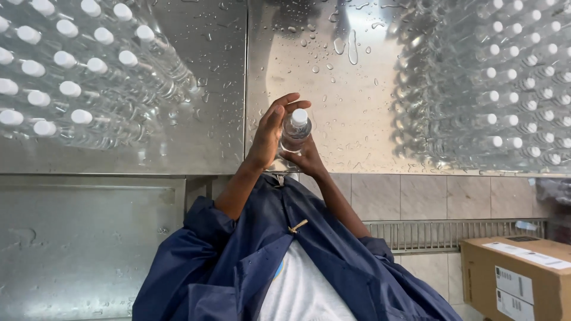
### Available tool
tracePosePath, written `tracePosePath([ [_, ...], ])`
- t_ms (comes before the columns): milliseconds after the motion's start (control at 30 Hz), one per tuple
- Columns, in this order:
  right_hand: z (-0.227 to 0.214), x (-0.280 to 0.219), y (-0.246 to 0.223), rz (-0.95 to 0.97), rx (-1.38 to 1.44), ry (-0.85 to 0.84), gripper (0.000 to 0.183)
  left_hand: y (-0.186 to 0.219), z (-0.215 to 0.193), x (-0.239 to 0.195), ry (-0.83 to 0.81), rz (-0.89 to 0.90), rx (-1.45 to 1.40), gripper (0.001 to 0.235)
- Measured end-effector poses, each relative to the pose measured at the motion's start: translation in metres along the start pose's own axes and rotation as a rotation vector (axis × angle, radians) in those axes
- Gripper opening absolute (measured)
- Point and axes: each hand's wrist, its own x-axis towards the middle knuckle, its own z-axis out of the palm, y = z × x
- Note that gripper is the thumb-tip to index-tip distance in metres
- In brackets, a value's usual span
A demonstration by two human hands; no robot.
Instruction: Manually inspecting and sealing plastic water bottles on a production line
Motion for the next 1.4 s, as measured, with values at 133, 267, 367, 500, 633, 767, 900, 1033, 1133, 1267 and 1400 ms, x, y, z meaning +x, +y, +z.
tracePosePath([
  [133,0.002,0.014,0.004,-0.043,0.091,-0.018,0.080,0.020,0.015,0.001,-0.012,0.060,0.074,0.073],
  [267,0.005,0.015,-0.011,-0.041,0.070,0.022,0.079,0.026,0.016,0.001,0.003,0.076,0.093,0.071],
  [367,-0.002,0.010,-0.017,0.060,-0.164,0.105,0.077,0.015,-0.007,0.007,0.107,0.108,0.065,0.069],
  [500,-0.019,0.007,-0.010,-0.044,-0.493,0.109,0.071,-0.035,-0.074,0.012,0.259,0.114,-0.122,0.072],
  [633,-0.022,0.004,-0.011,0.034,-0.706,0.099,0.065,-0.059,-0.093,0.006,0.339,0.004,-0.397,0.081],
  [767,-0.024,0.003,-0.001,0.090,-0.735,0.084,0.064,-0.052,-0.084,-0.001,0.401,-0.026,-0.426,0.083],
  [900,-0.018,0.010,-0.013,0.135,-0.669,0.057,0.063,-0.046,-0.080,0.006,0.408,-0.019,-0.423,0.080],
  [1033,-0.010,0.010,-0.012,0.276,-0.548,-0.071,0.090,-0.036,-0.066,0.012,0.353,0.009,-0.239,0.061],
  [1133,-0.002,0.012,0.000,0.242,-0.338,-0.081,0.092,-0.015,-0.043,0.012,0.311,0.023,-0.093,0.053],
  [1267,0.018,0.022,-0.006,0.071,0.092,-0.023,0.086,0.002,-0.015,0.023,0.107,0.008,0.092,0.056],
  [1400,0.013,0.039,0.004,-0.010,0.203,-0.006,0.071,0.040,0.019,0.023,-0.057,0.009,0.234,0.064],
])
